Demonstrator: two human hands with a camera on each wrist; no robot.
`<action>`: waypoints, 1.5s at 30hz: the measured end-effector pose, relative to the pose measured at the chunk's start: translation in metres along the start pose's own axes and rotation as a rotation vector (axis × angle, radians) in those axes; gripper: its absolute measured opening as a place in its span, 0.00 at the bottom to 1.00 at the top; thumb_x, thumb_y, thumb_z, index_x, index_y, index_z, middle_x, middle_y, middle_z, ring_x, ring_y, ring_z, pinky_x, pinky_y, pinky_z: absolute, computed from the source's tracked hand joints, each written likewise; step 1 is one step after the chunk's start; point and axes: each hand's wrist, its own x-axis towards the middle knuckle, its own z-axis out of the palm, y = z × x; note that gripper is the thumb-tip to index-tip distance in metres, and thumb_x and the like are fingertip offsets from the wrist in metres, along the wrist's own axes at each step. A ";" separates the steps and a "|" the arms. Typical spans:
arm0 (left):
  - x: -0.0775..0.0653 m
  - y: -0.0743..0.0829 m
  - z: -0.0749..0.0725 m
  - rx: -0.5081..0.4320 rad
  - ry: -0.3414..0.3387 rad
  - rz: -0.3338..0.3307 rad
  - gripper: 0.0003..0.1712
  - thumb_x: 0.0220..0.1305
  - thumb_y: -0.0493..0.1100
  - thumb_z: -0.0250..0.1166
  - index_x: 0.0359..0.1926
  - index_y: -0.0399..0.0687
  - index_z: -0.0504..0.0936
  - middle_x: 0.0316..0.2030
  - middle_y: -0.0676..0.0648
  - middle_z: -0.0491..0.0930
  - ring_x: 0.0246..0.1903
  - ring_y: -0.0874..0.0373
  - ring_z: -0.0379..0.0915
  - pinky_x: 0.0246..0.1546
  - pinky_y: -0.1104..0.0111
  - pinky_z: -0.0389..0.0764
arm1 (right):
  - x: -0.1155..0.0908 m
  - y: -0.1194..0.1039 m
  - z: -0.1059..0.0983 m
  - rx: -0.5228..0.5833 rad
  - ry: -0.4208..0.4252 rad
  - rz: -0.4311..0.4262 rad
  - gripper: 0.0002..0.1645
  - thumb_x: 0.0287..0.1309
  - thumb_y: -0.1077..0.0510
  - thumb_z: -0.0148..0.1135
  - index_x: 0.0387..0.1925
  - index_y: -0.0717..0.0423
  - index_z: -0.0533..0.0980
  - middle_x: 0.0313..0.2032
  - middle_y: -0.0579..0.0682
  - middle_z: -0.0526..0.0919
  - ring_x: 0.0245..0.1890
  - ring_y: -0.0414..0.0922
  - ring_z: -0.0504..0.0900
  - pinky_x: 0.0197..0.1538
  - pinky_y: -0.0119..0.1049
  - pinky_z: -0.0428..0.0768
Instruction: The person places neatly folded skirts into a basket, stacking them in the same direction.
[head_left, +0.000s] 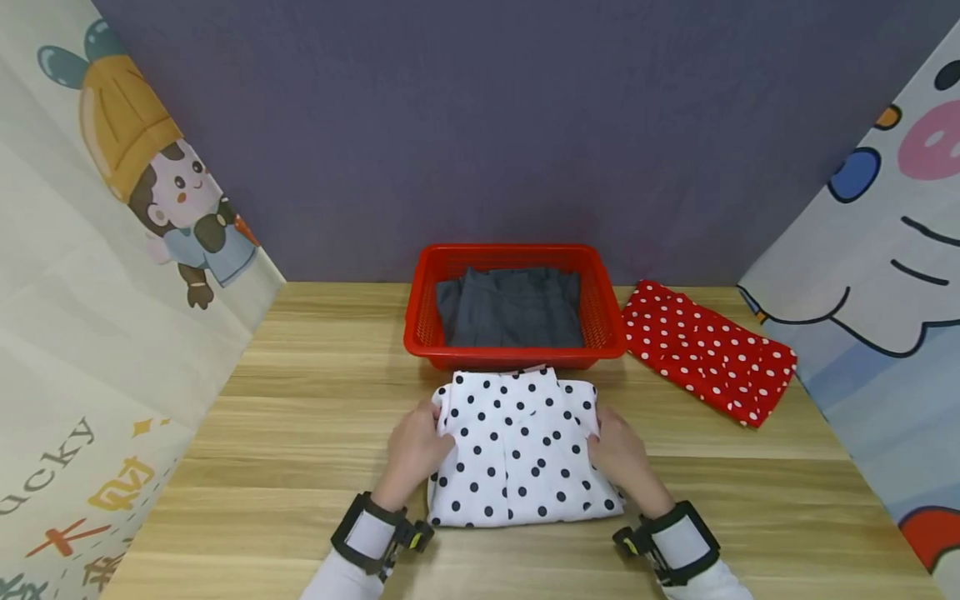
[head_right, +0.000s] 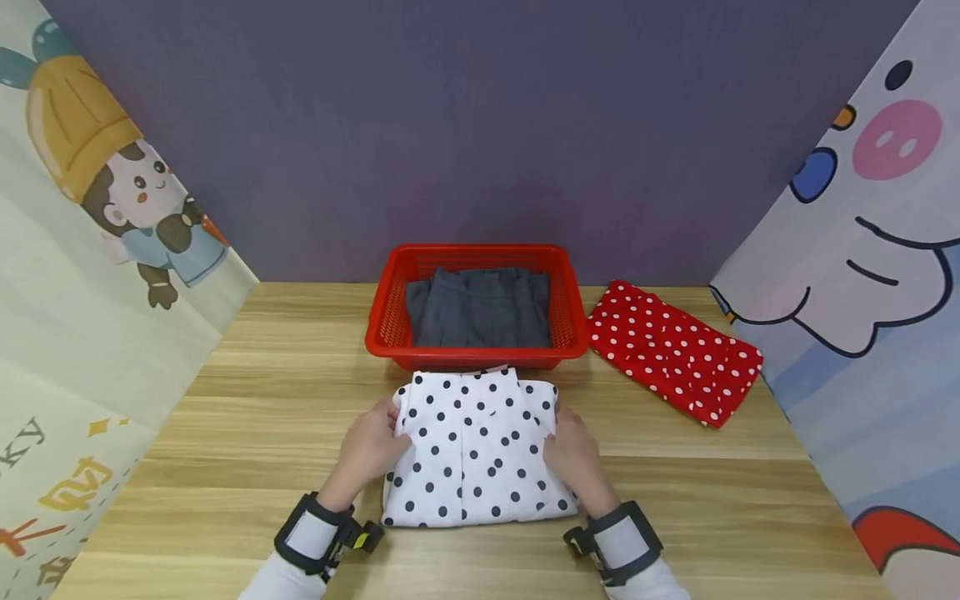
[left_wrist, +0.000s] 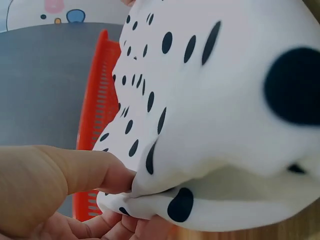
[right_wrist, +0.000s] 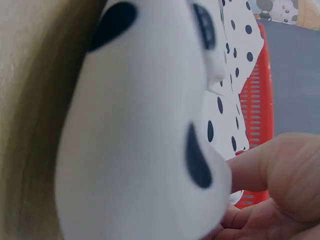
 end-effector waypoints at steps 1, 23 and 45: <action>-0.002 0.001 -0.001 -0.006 0.001 0.001 0.14 0.45 0.34 0.64 0.36 0.40 0.72 0.24 0.46 0.72 0.21 0.55 0.67 0.19 0.70 0.67 | -0.002 -0.001 -0.001 0.005 0.001 0.004 0.21 0.58 0.63 0.51 0.53 0.69 0.64 0.45 0.63 0.74 0.41 0.53 0.74 0.45 0.48 0.77; -0.018 0.019 -0.022 0.017 0.124 0.085 0.16 0.44 0.33 0.65 0.37 0.41 0.73 0.24 0.48 0.71 0.21 0.56 0.66 0.19 0.70 0.66 | -0.027 -0.015 -0.023 -0.015 0.099 -0.035 0.19 0.58 0.62 0.52 0.50 0.68 0.64 0.38 0.60 0.73 0.34 0.50 0.73 0.35 0.42 0.78; 0.015 0.032 -0.041 0.016 0.145 0.177 0.15 0.46 0.34 0.63 0.38 0.38 0.74 0.24 0.46 0.74 0.21 0.55 0.69 0.18 0.70 0.67 | -0.002 -0.033 -0.047 0.001 0.165 -0.196 0.22 0.60 0.62 0.53 0.53 0.68 0.62 0.42 0.63 0.74 0.35 0.52 0.75 0.40 0.45 0.80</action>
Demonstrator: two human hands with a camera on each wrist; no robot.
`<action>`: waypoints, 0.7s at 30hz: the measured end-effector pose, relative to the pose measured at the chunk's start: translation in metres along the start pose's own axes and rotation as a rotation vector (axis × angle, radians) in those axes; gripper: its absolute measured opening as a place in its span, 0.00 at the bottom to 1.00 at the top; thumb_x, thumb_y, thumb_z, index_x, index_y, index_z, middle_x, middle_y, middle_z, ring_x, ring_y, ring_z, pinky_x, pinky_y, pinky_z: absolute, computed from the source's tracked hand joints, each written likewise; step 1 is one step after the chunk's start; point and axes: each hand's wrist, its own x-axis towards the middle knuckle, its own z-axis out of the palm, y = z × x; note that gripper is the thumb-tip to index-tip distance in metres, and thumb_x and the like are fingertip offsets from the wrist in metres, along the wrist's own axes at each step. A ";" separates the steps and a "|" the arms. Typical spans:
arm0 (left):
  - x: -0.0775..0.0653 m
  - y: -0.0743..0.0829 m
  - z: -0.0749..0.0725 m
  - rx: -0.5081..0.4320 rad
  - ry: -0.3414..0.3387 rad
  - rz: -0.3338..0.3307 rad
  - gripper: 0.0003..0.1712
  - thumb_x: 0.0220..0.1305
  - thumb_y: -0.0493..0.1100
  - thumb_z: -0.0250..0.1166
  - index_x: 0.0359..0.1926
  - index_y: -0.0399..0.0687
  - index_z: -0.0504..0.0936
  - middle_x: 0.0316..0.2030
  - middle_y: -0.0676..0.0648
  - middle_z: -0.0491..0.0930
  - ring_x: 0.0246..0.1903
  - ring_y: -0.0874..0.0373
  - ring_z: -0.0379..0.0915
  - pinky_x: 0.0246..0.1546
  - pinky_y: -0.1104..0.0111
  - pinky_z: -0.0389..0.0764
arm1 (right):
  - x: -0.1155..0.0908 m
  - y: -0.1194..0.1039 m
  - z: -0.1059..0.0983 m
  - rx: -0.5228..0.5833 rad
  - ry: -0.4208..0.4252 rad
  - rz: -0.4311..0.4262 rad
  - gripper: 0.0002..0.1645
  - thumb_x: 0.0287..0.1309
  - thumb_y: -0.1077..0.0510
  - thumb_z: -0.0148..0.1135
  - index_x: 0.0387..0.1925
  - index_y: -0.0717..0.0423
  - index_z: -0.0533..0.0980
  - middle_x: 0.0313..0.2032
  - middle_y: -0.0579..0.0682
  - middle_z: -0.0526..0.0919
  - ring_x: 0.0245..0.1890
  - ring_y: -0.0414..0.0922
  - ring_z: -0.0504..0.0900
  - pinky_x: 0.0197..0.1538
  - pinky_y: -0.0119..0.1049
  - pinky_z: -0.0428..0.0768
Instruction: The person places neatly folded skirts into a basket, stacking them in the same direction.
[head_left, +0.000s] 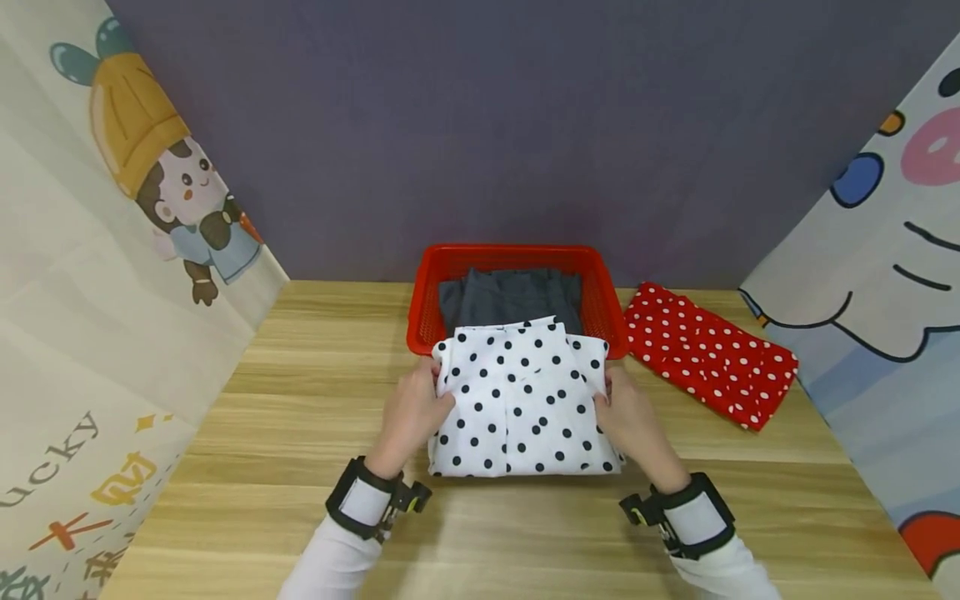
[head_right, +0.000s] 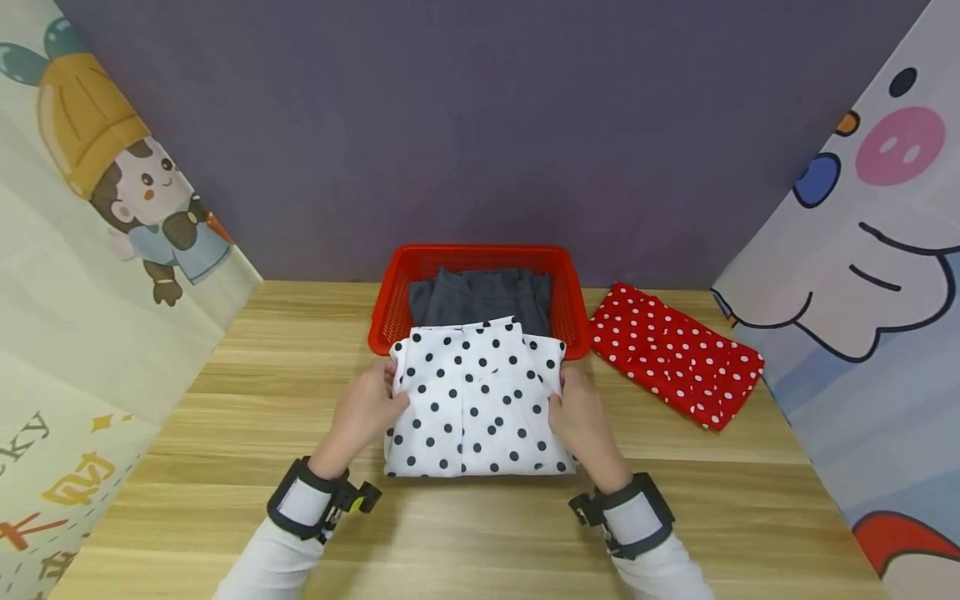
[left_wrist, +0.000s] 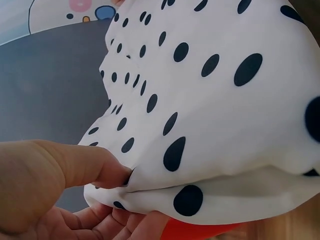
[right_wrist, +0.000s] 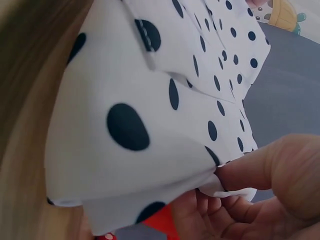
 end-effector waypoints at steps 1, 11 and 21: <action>0.002 0.000 0.000 -0.003 0.007 0.006 0.15 0.46 0.34 0.63 0.38 0.38 0.73 0.24 0.45 0.74 0.21 0.54 0.69 0.18 0.70 0.67 | 0.002 -0.001 -0.001 -0.001 -0.001 -0.002 0.22 0.60 0.62 0.53 0.54 0.68 0.61 0.42 0.63 0.74 0.35 0.52 0.75 0.40 0.45 0.80; 0.032 0.006 -0.007 0.006 0.042 0.031 0.13 0.48 0.34 0.60 0.38 0.37 0.72 0.23 0.44 0.72 0.21 0.52 0.68 0.17 0.69 0.68 | 0.027 -0.012 -0.012 -0.004 0.049 -0.054 0.21 0.58 0.62 0.54 0.51 0.68 0.62 0.40 0.62 0.72 0.35 0.52 0.74 0.40 0.46 0.80; 0.057 0.013 -0.013 0.041 0.037 0.035 0.12 0.50 0.37 0.60 0.37 0.38 0.71 0.24 0.43 0.73 0.22 0.51 0.70 0.17 0.69 0.69 | 0.044 -0.019 -0.020 -0.012 0.120 -0.092 0.21 0.56 0.61 0.56 0.49 0.68 0.64 0.39 0.63 0.74 0.34 0.54 0.76 0.39 0.48 0.80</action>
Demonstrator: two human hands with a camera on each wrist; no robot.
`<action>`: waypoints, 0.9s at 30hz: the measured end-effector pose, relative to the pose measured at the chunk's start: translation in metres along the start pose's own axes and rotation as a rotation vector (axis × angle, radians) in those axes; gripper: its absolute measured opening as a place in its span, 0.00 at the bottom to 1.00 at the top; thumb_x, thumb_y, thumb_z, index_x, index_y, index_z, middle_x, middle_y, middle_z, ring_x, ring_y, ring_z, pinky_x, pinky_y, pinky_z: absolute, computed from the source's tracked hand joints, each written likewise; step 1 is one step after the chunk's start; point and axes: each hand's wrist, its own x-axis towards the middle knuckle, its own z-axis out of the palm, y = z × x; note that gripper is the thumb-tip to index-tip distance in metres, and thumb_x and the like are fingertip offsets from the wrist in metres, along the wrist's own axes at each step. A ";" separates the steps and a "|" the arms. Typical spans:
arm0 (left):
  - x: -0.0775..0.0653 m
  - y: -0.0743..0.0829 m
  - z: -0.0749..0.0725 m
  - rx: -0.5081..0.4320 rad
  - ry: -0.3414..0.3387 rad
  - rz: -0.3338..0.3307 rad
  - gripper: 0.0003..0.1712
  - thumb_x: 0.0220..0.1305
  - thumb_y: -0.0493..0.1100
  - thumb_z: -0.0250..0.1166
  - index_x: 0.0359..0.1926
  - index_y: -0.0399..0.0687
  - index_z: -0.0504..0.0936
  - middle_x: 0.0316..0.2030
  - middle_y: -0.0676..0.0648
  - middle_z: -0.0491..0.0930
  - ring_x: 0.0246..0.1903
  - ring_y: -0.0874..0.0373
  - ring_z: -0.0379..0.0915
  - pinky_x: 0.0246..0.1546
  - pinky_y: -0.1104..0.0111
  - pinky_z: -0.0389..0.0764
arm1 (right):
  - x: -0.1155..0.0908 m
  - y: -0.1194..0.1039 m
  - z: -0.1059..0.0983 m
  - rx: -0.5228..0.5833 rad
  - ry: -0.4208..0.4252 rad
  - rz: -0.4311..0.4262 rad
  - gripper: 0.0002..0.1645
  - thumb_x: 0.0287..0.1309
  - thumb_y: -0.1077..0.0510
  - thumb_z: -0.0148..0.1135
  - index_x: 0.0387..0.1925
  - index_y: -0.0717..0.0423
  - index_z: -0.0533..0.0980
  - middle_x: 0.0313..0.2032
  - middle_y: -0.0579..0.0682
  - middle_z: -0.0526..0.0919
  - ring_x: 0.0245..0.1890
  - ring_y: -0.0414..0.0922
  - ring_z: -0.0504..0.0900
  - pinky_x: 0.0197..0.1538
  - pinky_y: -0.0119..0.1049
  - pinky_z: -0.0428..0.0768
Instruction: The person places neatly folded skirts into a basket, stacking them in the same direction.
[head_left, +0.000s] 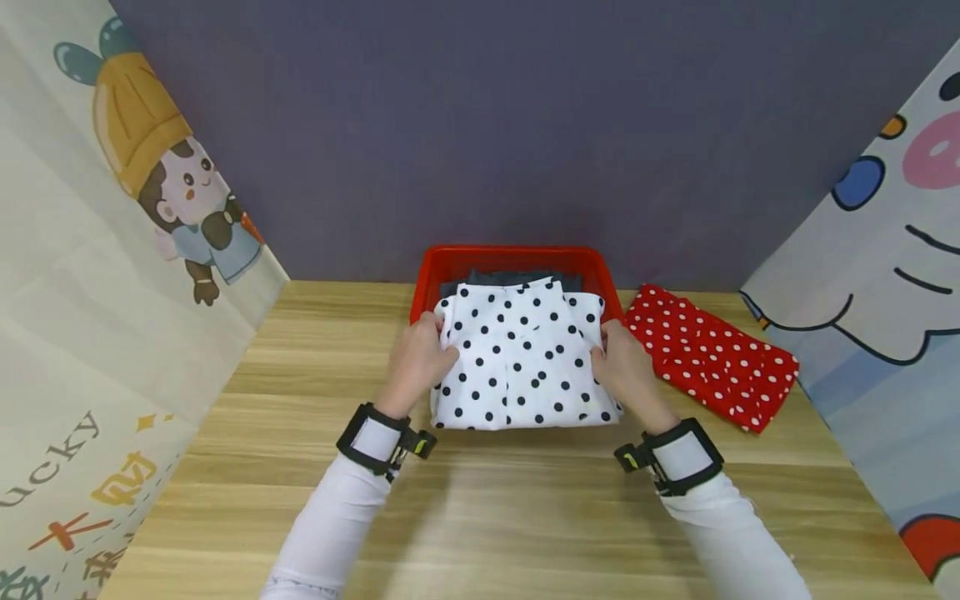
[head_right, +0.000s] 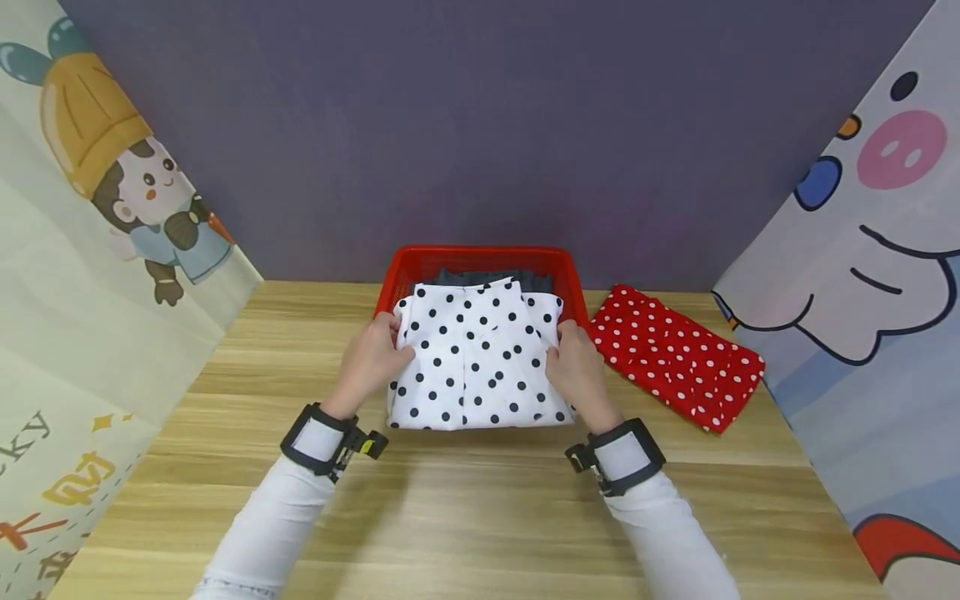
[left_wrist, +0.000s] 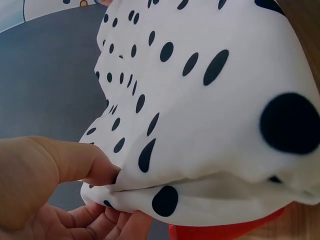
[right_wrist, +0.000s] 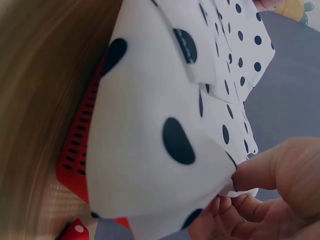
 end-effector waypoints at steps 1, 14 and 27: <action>0.002 0.001 0.000 0.001 0.003 0.008 0.11 0.50 0.36 0.59 0.37 0.38 0.72 0.24 0.43 0.74 0.21 0.51 0.70 0.17 0.69 0.69 | 0.002 0.000 0.000 0.004 0.002 0.001 0.21 0.56 0.62 0.56 0.49 0.69 0.65 0.39 0.63 0.74 0.34 0.54 0.76 0.39 0.48 0.80; 0.033 0.012 -0.007 0.023 -0.049 -0.027 0.12 0.51 0.39 0.59 0.37 0.39 0.70 0.27 0.42 0.73 0.24 0.50 0.72 0.18 0.68 0.72 | 0.032 0.000 -0.008 -0.024 0.021 -0.010 0.23 0.55 0.59 0.59 0.50 0.67 0.65 0.42 0.63 0.76 0.35 0.55 0.79 0.38 0.48 0.81; 0.064 0.023 -0.011 0.094 -0.045 -0.007 0.09 0.51 0.40 0.57 0.31 0.42 0.66 0.22 0.45 0.67 0.22 0.52 0.68 0.17 0.68 0.65 | 0.063 -0.010 -0.017 -0.044 0.047 -0.033 0.19 0.56 0.64 0.52 0.47 0.72 0.65 0.40 0.69 0.74 0.37 0.60 0.76 0.40 0.51 0.78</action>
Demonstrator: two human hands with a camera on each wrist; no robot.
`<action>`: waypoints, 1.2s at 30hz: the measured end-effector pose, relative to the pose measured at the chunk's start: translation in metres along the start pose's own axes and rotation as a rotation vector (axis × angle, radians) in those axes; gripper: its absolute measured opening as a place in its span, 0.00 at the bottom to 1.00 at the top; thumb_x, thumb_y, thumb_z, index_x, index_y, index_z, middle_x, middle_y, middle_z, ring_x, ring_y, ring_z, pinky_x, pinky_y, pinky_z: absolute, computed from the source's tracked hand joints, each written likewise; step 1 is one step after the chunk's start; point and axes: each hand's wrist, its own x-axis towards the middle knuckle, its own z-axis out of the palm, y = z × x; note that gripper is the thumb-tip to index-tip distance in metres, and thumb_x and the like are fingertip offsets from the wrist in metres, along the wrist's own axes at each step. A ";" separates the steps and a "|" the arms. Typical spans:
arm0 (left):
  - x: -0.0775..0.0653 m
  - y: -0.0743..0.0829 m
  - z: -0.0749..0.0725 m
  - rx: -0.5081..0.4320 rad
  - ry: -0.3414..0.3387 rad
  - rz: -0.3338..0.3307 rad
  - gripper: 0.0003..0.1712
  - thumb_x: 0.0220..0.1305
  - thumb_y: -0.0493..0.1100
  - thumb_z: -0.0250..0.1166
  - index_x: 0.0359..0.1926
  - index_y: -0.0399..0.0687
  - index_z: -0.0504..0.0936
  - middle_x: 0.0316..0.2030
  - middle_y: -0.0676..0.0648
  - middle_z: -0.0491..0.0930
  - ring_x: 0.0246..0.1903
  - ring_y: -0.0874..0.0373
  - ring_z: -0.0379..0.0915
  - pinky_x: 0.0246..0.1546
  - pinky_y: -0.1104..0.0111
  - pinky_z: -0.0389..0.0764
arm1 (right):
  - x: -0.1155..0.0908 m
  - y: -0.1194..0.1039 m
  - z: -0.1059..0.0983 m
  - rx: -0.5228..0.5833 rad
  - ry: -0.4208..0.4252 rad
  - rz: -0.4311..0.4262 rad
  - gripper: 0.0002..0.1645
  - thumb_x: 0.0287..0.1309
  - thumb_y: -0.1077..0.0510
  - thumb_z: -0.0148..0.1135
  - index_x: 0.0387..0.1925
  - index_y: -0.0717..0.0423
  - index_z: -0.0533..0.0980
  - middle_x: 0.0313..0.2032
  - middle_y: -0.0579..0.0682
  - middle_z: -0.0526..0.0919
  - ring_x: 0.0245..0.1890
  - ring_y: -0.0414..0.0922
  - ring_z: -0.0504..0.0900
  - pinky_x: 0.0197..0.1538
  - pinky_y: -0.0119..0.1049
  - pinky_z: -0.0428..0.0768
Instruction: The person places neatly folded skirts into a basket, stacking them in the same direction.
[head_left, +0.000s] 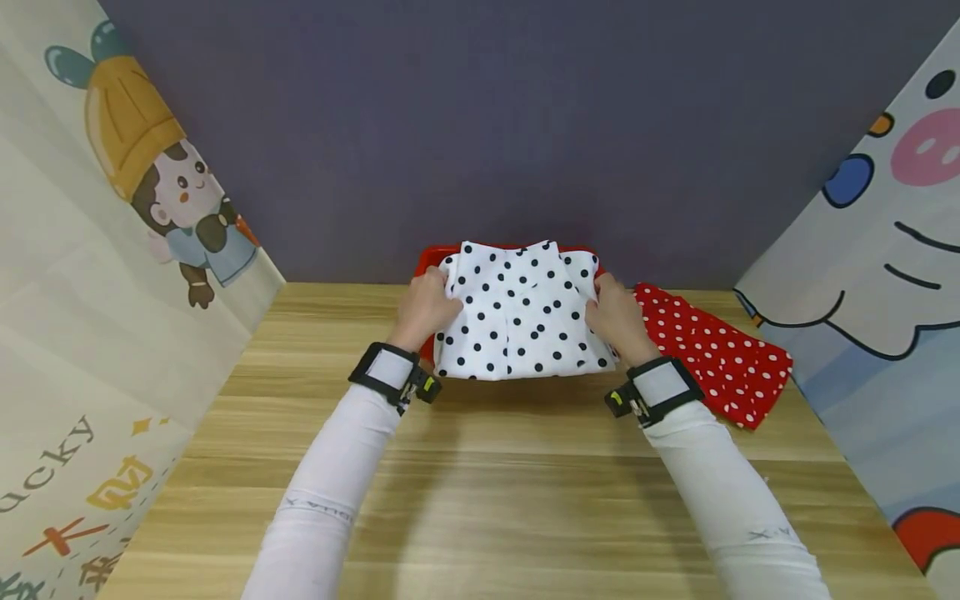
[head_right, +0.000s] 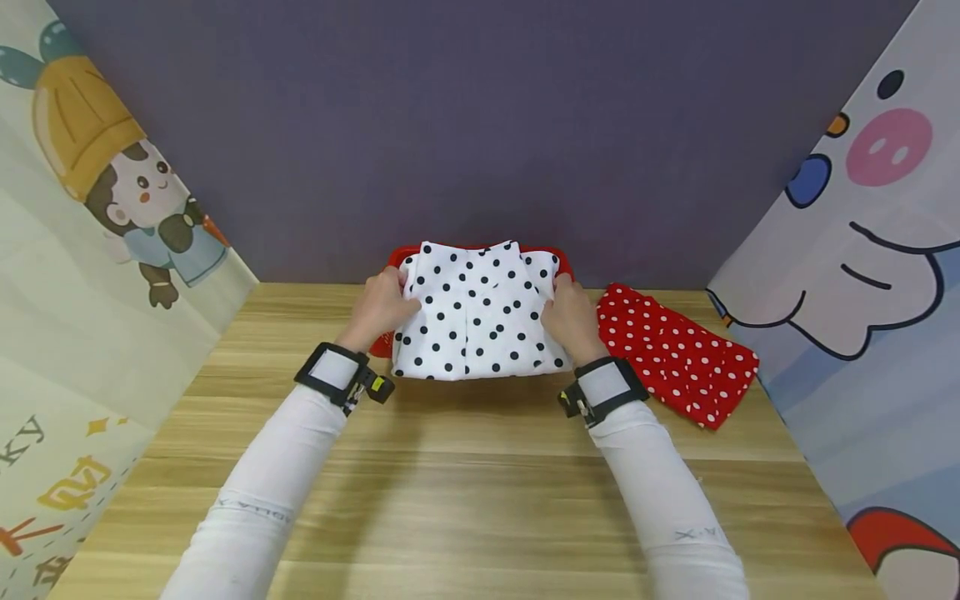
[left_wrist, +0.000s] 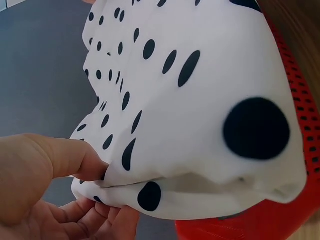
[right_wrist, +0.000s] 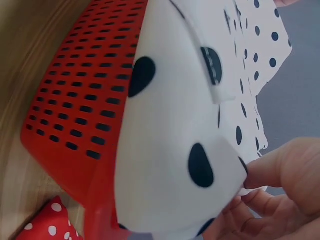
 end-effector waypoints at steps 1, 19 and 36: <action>0.003 0.001 -0.001 0.006 0.007 0.005 0.08 0.51 0.39 0.57 0.30 0.42 0.66 0.22 0.45 0.66 0.21 0.52 0.68 0.17 0.68 0.65 | 0.003 -0.001 0.000 0.000 0.003 -0.003 0.19 0.56 0.64 0.52 0.47 0.72 0.65 0.40 0.69 0.74 0.37 0.61 0.76 0.41 0.51 0.78; 0.038 0.016 -0.009 0.057 0.000 -0.050 0.33 0.51 0.40 0.57 0.60 0.35 0.65 0.45 0.37 0.77 0.39 0.44 0.75 0.37 0.54 0.76 | 0.038 -0.014 -0.007 -0.031 0.018 0.083 0.20 0.57 0.65 0.46 0.51 0.71 0.64 0.44 0.69 0.74 0.42 0.64 0.76 0.45 0.56 0.76; 0.049 0.009 0.010 0.091 -0.034 -0.074 0.23 0.53 0.40 0.57 0.51 0.37 0.70 0.41 0.39 0.78 0.41 0.43 0.75 0.39 0.54 0.76 | 0.051 -0.009 0.012 -0.120 -0.050 0.187 0.16 0.55 0.62 0.51 0.45 0.65 0.69 0.41 0.63 0.76 0.40 0.59 0.76 0.45 0.54 0.75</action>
